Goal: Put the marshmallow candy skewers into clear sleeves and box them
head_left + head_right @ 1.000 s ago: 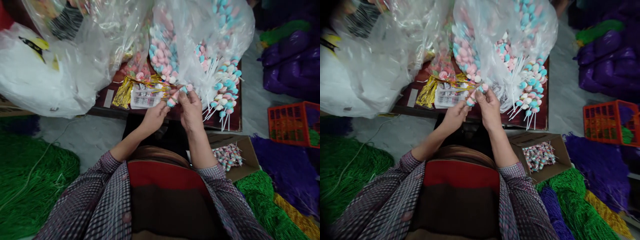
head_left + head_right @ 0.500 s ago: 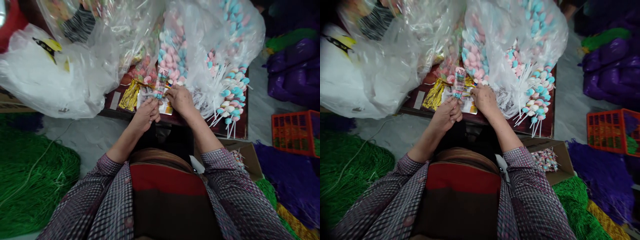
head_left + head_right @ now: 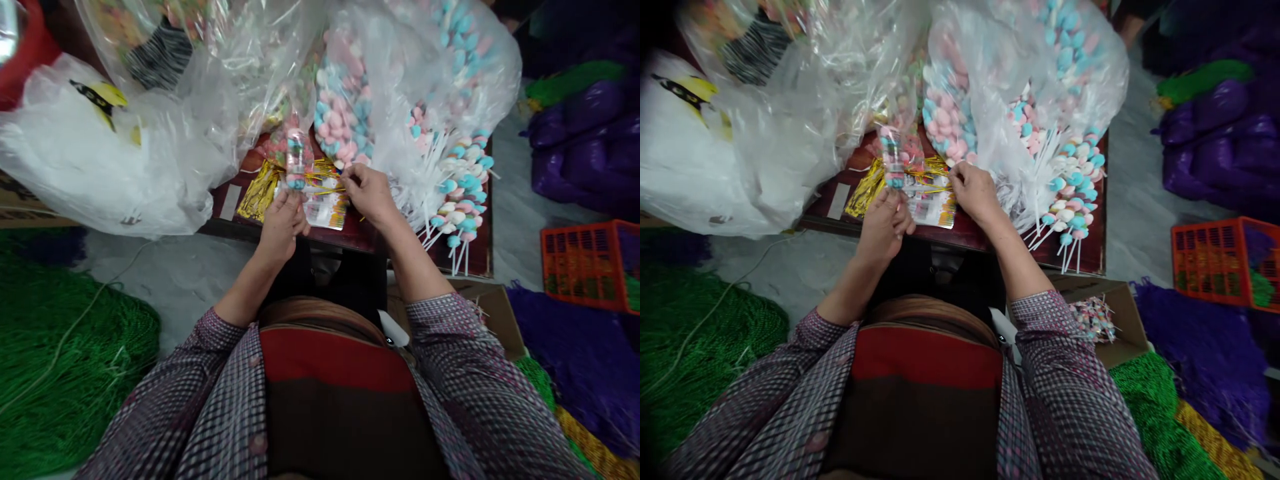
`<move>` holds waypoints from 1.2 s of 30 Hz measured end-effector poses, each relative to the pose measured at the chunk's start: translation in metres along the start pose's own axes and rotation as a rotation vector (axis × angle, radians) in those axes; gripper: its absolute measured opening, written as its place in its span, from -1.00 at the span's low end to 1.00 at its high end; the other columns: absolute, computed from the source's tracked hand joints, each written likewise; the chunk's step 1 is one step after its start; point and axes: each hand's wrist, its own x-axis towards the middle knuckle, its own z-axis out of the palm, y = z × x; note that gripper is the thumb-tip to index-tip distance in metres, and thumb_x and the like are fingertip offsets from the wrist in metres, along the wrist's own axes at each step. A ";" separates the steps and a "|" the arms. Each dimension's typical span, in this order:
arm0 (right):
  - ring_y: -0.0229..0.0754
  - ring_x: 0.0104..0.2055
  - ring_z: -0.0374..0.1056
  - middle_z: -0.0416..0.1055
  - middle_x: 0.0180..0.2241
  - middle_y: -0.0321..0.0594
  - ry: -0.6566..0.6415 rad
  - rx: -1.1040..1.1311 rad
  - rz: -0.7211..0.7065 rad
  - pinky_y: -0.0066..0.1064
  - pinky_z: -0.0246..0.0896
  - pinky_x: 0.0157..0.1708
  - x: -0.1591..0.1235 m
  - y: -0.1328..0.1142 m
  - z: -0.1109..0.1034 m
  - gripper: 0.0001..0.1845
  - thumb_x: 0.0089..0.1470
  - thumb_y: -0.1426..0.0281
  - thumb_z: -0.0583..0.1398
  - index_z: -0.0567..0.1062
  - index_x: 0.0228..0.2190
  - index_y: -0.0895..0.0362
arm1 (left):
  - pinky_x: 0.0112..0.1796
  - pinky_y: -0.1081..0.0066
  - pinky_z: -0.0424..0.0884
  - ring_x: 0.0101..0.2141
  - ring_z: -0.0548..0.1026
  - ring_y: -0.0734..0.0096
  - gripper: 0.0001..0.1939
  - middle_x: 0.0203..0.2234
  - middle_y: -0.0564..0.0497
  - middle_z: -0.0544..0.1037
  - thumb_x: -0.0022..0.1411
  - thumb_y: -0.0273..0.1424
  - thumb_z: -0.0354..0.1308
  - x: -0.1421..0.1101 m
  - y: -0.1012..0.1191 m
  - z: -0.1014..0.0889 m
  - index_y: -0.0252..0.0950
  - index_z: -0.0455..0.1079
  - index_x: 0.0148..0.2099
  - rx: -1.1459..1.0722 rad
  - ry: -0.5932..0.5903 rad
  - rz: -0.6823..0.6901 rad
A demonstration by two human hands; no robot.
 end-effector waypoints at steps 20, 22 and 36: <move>-0.06 -0.20 0.49 0.62 -0.32 -0.17 0.060 0.074 0.072 -0.24 0.33 -0.10 0.018 0.003 0.020 -0.72 0.19 0.38 0.14 0.67 -0.27 0.14 | -0.66 0.57 0.18 -0.77 -0.04 0.68 -0.71 -0.76 0.32 0.02 0.38 -0.20 0.19 0.008 0.004 -0.009 -0.22 0.30 -0.36 -0.058 0.053 -0.063; -0.09 -0.23 0.49 0.62 -0.36 -0.21 0.087 0.108 0.092 -0.24 0.34 -0.10 0.018 0.005 0.021 -0.71 0.19 0.36 0.14 0.68 -0.30 0.12 | -0.66 0.57 0.18 -0.77 -0.05 0.68 -0.70 -0.76 0.32 0.02 0.37 -0.18 0.20 0.008 0.004 -0.009 -0.22 0.30 -0.36 -0.054 0.049 -0.057; 0.01 -0.05 0.42 0.58 -0.13 -0.05 -0.030 -0.118 -0.021 -0.20 0.27 -0.05 0.009 -0.030 0.008 -0.70 0.27 0.37 0.10 0.64 -0.19 0.09 | -0.67 0.59 0.18 -0.78 -0.04 0.68 -0.69 -0.77 0.32 0.02 0.38 -0.20 0.19 0.008 0.003 -0.009 -0.23 0.29 -0.36 -0.032 0.036 -0.052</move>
